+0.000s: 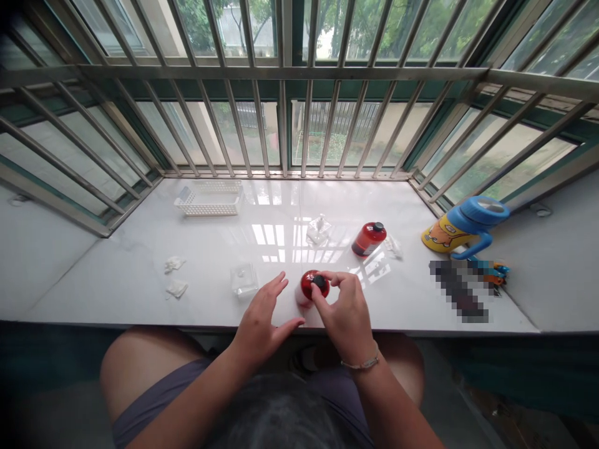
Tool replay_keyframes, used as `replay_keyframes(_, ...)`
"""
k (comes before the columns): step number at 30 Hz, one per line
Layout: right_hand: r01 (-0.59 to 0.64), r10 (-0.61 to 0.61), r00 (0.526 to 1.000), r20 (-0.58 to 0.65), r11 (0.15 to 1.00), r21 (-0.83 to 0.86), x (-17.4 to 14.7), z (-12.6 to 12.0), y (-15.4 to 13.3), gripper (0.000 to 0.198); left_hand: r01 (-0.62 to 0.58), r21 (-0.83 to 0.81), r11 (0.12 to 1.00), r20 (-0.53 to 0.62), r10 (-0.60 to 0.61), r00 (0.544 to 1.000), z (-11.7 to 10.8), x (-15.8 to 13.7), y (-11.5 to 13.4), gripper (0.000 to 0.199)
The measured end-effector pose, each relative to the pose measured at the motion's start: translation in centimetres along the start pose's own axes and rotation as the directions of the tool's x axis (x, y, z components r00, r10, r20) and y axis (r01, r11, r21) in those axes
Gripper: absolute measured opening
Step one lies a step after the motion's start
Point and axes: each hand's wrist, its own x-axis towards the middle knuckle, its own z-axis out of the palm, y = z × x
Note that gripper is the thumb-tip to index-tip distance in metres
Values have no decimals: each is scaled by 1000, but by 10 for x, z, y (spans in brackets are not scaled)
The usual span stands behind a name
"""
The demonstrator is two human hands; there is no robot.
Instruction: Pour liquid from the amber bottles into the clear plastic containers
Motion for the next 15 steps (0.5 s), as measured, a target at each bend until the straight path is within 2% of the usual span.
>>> replay_keyframes(5, -184, 165, 978, -129, 971, -152, 20, -35, 38, 45, 49, 53, 997, -45, -47, 998, -46, -32, -20, 19)
replay_keyframes(6, -218, 192, 970, -152, 959, -182, 24, -42, 48, 47, 65, 63, 996, -40, -63, 997, -54, -40, -26, 13)
replay_keyframes(10, -303, 242, 941, -235, 912, -275, 41, -65, 82, 54, 203, 159, 966, -6, -204, 979, -86, -76, -55, 23)
replay_keyframes(15, -348, 264, 922, -284, 887, -305, 58, -82, 112, 56, 434, 395, 810, 0, -472, 882, -134, -122, -107, 47)
